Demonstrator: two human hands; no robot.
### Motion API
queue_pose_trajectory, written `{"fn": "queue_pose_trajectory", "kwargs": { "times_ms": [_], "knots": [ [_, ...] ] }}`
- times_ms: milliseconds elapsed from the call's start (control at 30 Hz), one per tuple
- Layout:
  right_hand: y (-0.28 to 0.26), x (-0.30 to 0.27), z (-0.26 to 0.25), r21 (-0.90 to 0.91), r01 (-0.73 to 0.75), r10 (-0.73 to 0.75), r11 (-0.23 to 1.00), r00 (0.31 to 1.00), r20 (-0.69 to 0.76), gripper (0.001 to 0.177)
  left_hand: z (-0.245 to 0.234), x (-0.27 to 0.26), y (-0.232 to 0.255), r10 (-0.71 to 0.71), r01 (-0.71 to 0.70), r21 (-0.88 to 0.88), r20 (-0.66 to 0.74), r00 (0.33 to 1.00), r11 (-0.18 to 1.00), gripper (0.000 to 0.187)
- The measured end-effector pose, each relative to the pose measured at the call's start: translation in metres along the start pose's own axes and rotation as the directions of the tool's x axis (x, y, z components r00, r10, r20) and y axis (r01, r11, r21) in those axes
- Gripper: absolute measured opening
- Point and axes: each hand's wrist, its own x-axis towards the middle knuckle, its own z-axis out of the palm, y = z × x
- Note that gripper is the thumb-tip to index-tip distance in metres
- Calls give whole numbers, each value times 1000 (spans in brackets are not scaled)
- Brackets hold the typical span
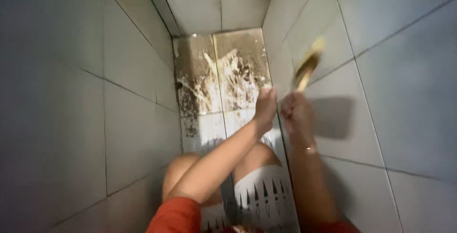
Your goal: The person cleans a tiled basin area using a brush, applying a substance to the tiles and scrubbing them.
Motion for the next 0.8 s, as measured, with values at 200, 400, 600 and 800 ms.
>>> {"fn": "queue_pose_trajectory", "kwargs": {
  "times_ms": [200,400,600,800],
  "knots": [
    [10,-50,53,-369,171,-266,914,937,-226,23,-5,0,-7,7,-4,-23,122,993,1000,11],
    [-17,-39,38,7,-71,70,997,966,-248,17,-13,8,-24,264,-177,-314,262,928,933,21],
    [15,-56,16,-975,132,-458,176,888,37,19,4,-21,-2,113,-101,-74,175,978,992,20],
    [-8,-37,30,185,-160,177,970,981,-80,24,1,-10,-12,20,39,-333,170,985,942,24]
  ]
}}
